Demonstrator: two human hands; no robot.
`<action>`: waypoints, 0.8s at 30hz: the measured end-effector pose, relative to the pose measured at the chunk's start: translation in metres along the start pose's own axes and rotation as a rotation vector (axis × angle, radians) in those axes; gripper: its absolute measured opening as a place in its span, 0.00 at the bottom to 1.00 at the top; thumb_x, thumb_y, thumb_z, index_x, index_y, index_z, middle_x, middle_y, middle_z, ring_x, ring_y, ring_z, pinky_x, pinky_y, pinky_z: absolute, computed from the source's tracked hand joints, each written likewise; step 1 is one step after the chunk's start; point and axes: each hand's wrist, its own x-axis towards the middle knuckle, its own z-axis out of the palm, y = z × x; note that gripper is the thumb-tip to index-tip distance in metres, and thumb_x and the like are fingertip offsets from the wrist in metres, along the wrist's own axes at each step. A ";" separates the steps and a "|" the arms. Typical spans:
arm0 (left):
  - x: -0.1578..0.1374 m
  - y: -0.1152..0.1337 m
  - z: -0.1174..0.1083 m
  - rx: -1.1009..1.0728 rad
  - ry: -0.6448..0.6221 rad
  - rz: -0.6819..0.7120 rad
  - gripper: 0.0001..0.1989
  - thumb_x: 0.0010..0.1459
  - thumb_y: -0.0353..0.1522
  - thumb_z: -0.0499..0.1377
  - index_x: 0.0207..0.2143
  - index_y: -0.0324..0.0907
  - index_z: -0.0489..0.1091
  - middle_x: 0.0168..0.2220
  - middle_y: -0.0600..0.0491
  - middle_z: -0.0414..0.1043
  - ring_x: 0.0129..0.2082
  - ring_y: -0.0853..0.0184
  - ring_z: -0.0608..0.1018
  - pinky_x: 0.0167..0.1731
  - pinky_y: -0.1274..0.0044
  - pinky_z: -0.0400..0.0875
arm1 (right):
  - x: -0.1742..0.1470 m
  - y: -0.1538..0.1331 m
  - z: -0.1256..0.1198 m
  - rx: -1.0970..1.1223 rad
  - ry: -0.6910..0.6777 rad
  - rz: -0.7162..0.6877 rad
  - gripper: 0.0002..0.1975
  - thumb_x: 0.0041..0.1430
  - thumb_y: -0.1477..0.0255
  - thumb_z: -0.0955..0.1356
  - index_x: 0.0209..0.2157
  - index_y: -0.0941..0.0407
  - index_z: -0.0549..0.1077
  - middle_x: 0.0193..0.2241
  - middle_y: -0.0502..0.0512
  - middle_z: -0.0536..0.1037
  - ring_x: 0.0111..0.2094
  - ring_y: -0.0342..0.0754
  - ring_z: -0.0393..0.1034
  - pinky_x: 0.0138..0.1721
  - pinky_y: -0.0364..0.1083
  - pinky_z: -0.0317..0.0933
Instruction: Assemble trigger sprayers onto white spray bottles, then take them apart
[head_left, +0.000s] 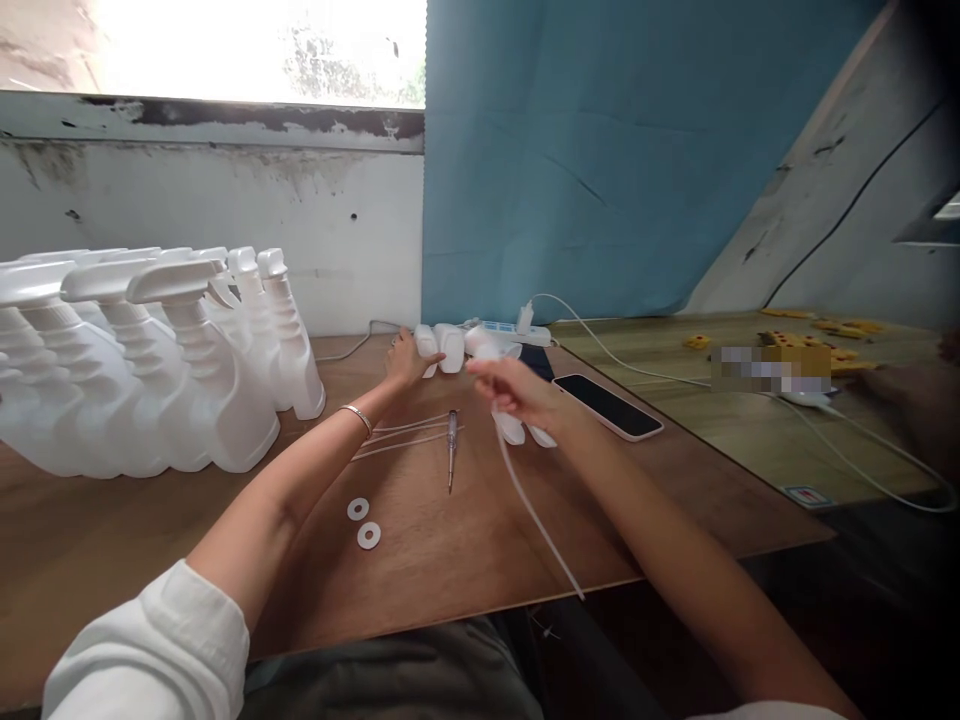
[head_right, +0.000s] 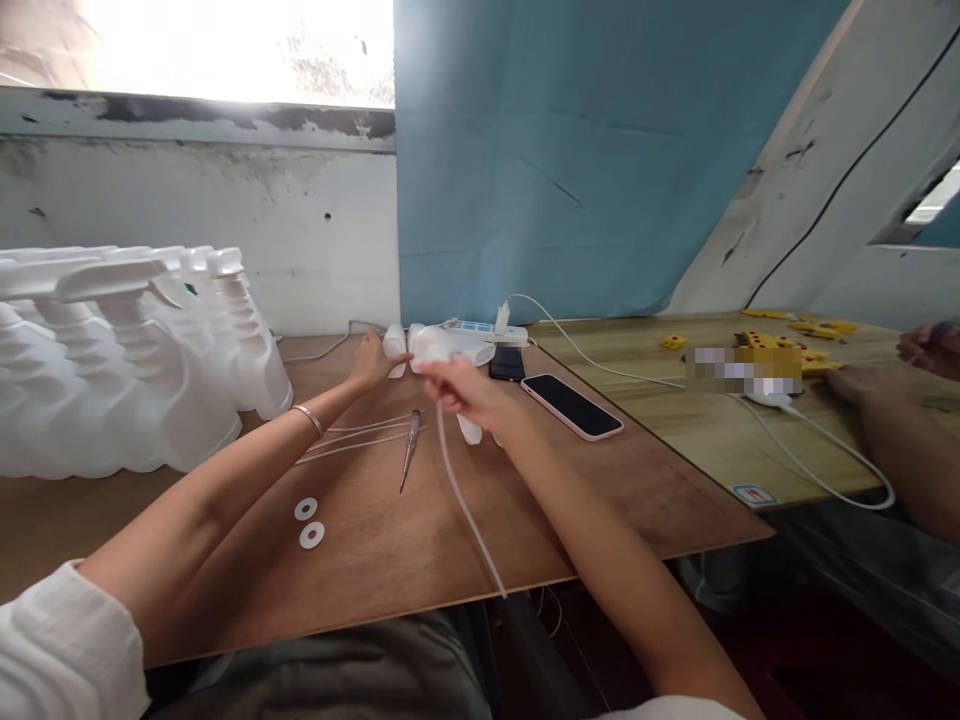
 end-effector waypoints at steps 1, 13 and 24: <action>0.000 -0.001 -0.002 0.001 -0.007 0.001 0.34 0.45 0.49 0.59 0.45 0.33 0.53 0.46 0.33 0.63 0.46 0.50 0.69 0.41 0.68 0.60 | -0.002 0.007 0.012 -0.115 -0.078 0.047 0.12 0.40 0.70 0.72 0.20 0.59 0.65 0.11 0.45 0.68 0.09 0.31 0.51 0.07 0.31 0.42; 0.008 -0.003 -0.001 0.106 -0.035 0.025 0.39 0.42 0.54 0.57 0.47 0.36 0.54 0.48 0.36 0.62 0.47 0.50 0.69 0.42 0.67 0.61 | -0.007 0.059 0.065 -0.513 -0.300 0.150 0.14 0.41 0.65 0.71 0.12 0.55 0.67 0.11 0.48 0.70 0.11 0.43 0.62 0.10 0.40 0.53; 0.010 -0.016 0.006 -0.007 0.027 0.103 0.37 0.44 0.51 0.59 0.48 0.36 0.55 0.49 0.39 0.60 0.49 0.54 0.67 0.45 0.70 0.61 | 0.035 -0.002 0.011 -0.636 0.187 -0.113 0.05 0.46 0.71 0.67 0.21 0.58 0.72 0.19 0.52 0.74 0.18 0.44 0.68 0.17 0.41 0.61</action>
